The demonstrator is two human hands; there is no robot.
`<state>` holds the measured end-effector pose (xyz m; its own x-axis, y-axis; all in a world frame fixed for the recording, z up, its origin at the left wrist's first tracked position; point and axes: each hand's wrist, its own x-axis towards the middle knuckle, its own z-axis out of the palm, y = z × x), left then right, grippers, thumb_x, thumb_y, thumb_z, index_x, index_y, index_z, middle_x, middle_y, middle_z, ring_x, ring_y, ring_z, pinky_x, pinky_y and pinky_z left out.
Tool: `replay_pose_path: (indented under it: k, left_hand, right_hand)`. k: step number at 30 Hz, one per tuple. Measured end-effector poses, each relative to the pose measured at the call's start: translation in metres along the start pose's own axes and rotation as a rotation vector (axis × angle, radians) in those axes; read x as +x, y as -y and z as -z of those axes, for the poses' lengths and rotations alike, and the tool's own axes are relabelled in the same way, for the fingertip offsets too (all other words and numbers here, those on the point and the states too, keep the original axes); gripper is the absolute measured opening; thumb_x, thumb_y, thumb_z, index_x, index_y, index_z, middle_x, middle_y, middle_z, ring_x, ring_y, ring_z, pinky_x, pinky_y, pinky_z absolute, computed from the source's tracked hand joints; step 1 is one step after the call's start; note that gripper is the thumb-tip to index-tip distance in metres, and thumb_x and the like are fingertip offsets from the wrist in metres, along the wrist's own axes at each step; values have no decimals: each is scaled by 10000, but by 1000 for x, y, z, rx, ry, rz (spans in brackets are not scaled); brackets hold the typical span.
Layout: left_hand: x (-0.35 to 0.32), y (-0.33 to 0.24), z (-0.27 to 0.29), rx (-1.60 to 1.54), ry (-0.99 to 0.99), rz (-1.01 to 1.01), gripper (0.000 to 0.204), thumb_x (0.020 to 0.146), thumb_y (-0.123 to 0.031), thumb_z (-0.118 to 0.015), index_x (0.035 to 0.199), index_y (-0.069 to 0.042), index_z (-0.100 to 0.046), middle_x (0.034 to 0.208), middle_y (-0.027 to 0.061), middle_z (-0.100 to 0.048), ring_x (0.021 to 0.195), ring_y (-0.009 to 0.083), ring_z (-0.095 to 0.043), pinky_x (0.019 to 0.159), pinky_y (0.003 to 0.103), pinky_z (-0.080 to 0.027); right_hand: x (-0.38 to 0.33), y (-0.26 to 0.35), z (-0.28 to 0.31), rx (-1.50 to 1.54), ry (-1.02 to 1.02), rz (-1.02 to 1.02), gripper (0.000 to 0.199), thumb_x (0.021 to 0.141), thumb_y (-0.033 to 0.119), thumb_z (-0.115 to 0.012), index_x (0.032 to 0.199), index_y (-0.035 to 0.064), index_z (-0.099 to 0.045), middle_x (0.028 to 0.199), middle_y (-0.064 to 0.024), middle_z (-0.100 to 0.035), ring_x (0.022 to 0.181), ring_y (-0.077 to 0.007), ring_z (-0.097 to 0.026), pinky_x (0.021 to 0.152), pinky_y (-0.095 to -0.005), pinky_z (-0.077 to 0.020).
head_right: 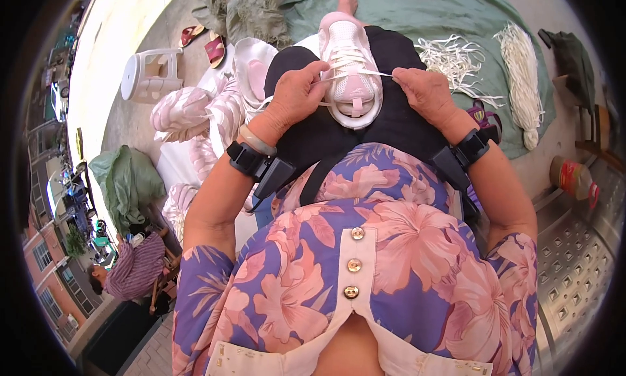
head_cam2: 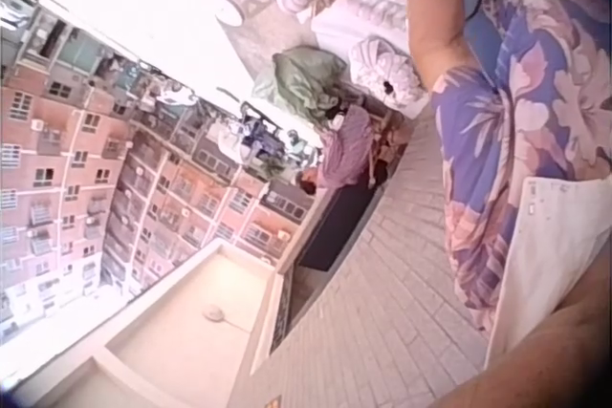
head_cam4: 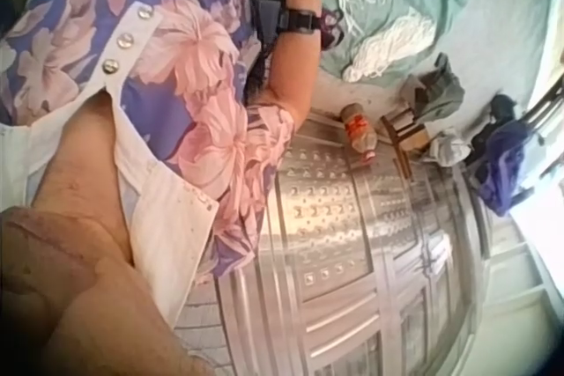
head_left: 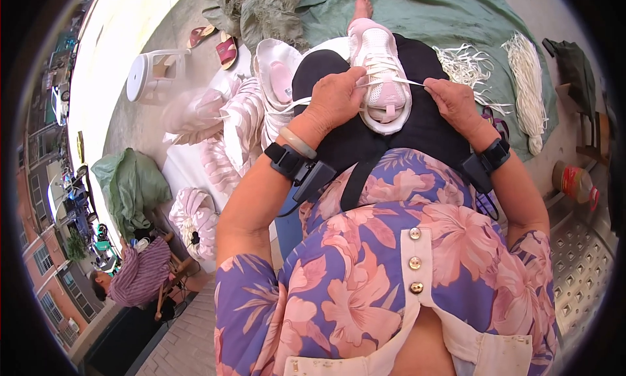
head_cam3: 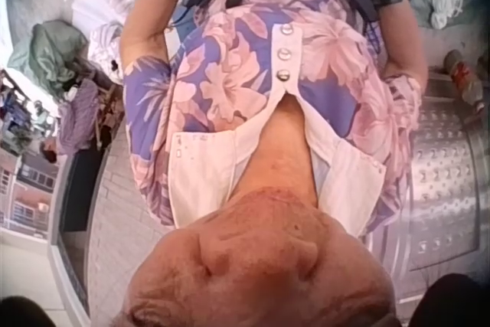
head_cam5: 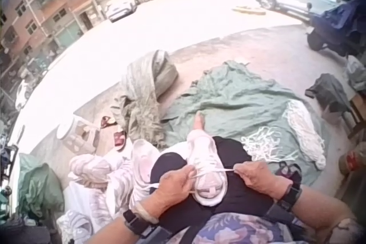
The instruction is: The recorder is lacing white shoes in a manual assembly process.
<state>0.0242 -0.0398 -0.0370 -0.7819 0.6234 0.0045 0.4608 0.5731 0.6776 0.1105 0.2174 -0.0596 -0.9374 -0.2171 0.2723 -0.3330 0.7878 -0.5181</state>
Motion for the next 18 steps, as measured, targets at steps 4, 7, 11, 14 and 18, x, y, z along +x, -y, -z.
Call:
replay_pose_path:
  k: [4, 7, 11, 14, 18]
  left_hand:
    - [-12, 12, 12, 206, -32, -210, 94, 785, -97, -524, 873, -87, -555, 689, 112, -578, 643, 318, -582, 562, 395, -460]
    - [-17, 26, 28, 307, -63, -290, 43, 784, -84, -494, 754, -108, -514, 648, 85, -544, 590, 300, -569, 514, 394, -450]
    - [-21, 49, 54, 595, -69, -229, 39, 775, -87, -510, 789, -121, -522, 650, 69, -560, 581, 278, -581, 485, 386, -452]
    - [-36, 64, 66, 671, -123, -115, 41, 791, -103, -502, 809, -124, -533, 640, 73, -569, 562, 284, -585, 475, 382, -451]
    - [-63, 83, 87, 632, -203, -70, 39, 770, -83, -494, 786, -105, -522, 648, 86, -570, 602, 295, -591, 483, 393, -452]
  right_hand:
    - [-14, -17, 13, -15, -36, -60, 122, 825, 107, -560, 938, 74, -587, 780, -117, -607, 695, -309, -594, 584, -370, -467]
    - [-34, -46, 30, -28, -47, -77, 141, 832, 113, -558, 954, 50, -591, 844, -133, -623, 747, -319, -605, 628, -358, -479]
    - [-42, -73, 61, -217, -44, -129, 136, 830, 102, -552, 949, 48, -590, 878, -137, -621, 791, -316, -600, 664, -357, -474]
    - [-46, -94, 63, -268, -31, -135, 139, 830, 92, -541, 952, 46, -588, 900, -146, -618, 809, -326, -592, 683, -371, -466]
    - [-91, -171, 69, -320, -3, -231, 183, 879, 123, -505, 997, 18, -597, 939, -174, -620, 877, -331, -598, 752, -365, -468]
